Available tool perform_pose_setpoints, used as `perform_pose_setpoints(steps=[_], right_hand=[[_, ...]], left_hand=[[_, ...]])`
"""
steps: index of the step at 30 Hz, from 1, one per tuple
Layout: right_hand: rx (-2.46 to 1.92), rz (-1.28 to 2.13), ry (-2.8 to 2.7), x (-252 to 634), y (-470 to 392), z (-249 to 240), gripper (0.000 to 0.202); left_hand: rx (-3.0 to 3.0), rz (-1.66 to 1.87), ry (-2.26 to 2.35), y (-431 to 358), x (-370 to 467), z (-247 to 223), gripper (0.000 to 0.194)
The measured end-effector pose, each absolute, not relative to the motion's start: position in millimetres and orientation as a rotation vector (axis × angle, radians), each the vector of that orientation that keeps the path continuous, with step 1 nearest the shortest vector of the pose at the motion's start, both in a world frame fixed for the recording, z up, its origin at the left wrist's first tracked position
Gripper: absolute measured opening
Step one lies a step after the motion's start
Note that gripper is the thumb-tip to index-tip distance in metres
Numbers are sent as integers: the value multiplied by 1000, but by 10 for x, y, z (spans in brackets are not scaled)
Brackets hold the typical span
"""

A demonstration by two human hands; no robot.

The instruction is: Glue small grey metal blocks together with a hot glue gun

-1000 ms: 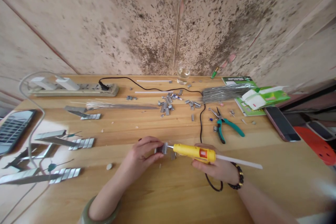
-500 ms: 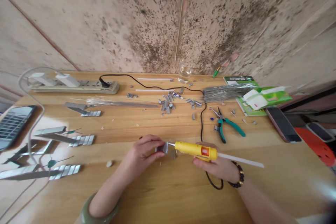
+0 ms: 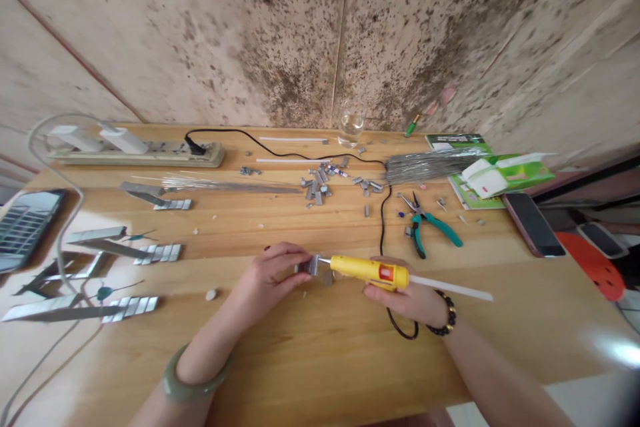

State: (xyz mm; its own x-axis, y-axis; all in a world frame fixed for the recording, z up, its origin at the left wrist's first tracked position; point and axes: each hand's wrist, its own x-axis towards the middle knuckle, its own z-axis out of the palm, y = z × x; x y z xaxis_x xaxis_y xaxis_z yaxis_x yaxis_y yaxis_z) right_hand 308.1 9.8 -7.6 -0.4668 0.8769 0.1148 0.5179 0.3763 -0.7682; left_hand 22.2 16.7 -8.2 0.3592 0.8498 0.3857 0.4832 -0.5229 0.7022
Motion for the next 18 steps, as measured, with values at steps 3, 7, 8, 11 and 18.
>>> perform_pose_setpoints(steps=[3, 7, 8, 11, 18], right_hand=[[-1157, 993, -2148, 3045, 112, -3, 27], [-1114, 1049, -2108, 3021, 105, 41, 27], [-1107, 1059, -2106, 3020, 103, 43, 27], [-1110, 1044, -2123, 3019, 104, 48, 25], [-1147, 1029, -2100, 3004, 94, 98, 20]], left_hand=[[2150, 1018, 1163, 174, 216, -85, 20], [2156, 1022, 1167, 185, 210, -92, 19], [2157, 1019, 1168, 186, 210, -91, 19], [2158, 1010, 1170, 181, 215, -83, 19], [2145, 1007, 1150, 186, 217, -93, 19]])
